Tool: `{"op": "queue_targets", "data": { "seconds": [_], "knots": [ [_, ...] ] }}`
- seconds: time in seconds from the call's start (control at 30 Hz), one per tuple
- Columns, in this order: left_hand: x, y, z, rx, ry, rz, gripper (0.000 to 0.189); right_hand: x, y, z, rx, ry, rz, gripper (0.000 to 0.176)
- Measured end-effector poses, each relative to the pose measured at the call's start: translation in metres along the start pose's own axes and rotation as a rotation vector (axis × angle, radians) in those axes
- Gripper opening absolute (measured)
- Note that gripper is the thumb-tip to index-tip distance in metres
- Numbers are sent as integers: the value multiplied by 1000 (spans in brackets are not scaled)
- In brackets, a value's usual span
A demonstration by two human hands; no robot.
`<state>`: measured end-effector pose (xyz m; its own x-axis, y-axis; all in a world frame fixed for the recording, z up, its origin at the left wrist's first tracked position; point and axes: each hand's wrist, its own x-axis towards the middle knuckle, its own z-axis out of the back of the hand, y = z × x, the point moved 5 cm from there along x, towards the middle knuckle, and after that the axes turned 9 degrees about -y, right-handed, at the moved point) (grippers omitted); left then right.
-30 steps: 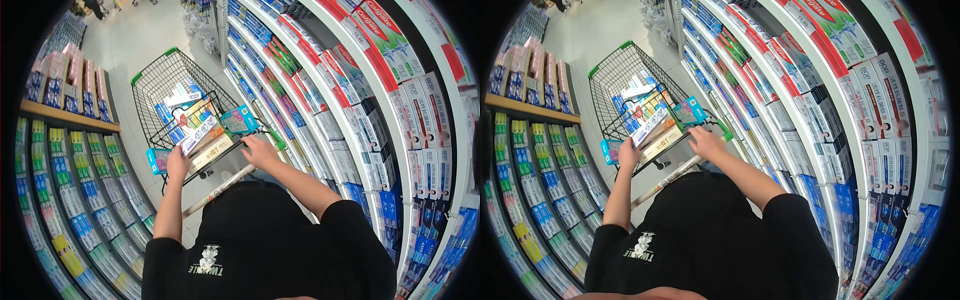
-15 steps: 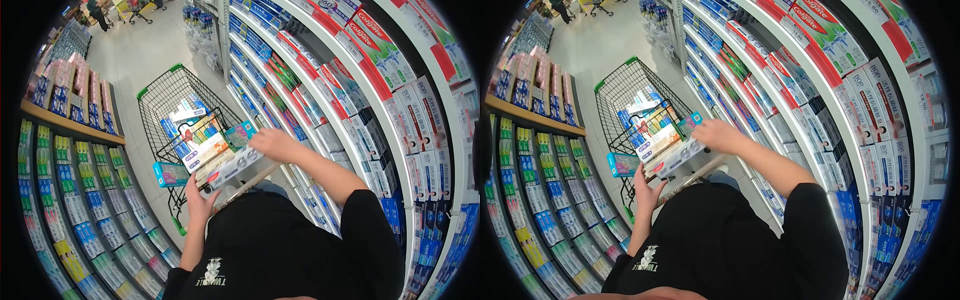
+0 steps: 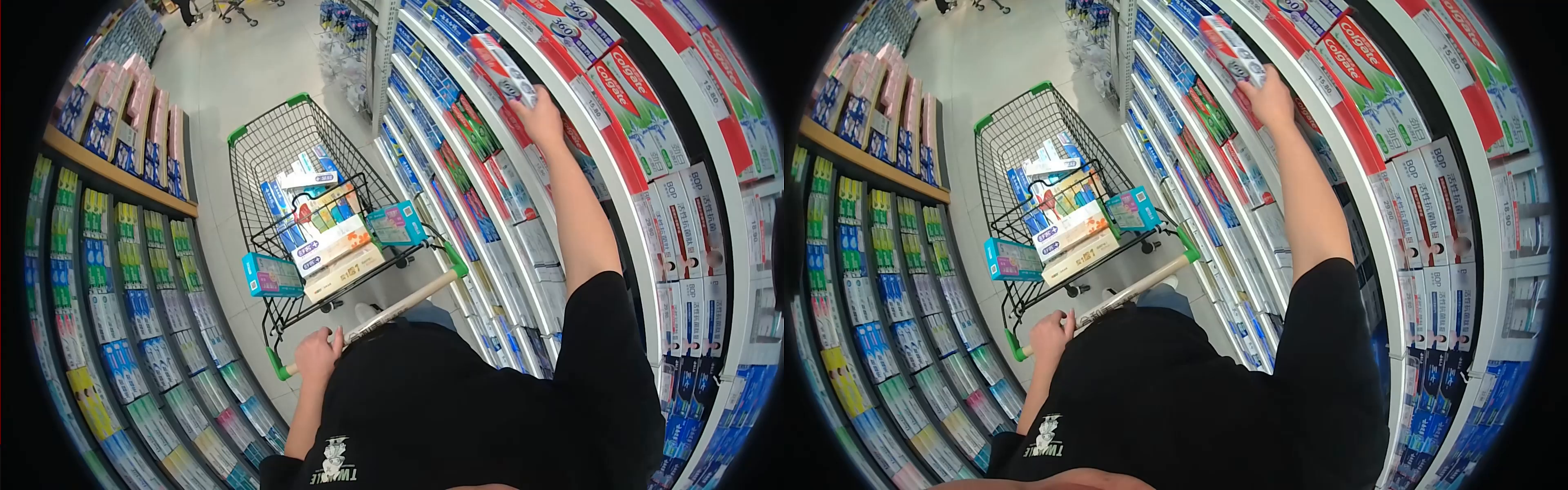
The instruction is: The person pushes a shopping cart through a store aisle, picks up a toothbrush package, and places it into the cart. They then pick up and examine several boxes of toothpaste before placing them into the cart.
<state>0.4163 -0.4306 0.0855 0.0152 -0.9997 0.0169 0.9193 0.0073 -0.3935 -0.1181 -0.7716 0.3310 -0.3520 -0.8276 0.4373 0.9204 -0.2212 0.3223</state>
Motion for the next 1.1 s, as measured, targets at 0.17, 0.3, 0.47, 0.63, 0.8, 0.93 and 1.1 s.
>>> {"op": "queue_targets", "data": {
  "seconds": [0.17,0.3,0.47,0.63,0.8,0.93,1.1],
  "knots": [
    [1,0,-1,2,-12,10,46,28,-30,-23,-79,55,-19,75],
    [2,-1,1,-1,3,22,45,25,-17,-20,-187,84,-52,65],
    [3,0,2,5,9,22,45,48,-40,-46,-356,196,-12,75],
    [3,-1,2,8,20,39,45,66,-45,-65,-301,127,28,89],
    [3,-2,4,-3,16,52,44,71,-45,-59,-243,348,-14,99],
    [4,-3,5,4,27,60,43,68,-43,-57,-229,329,11,100],
    [2,-2,3,-29,11,67,41,22,-1,-25,-318,-72,230,79]
  ]
}}
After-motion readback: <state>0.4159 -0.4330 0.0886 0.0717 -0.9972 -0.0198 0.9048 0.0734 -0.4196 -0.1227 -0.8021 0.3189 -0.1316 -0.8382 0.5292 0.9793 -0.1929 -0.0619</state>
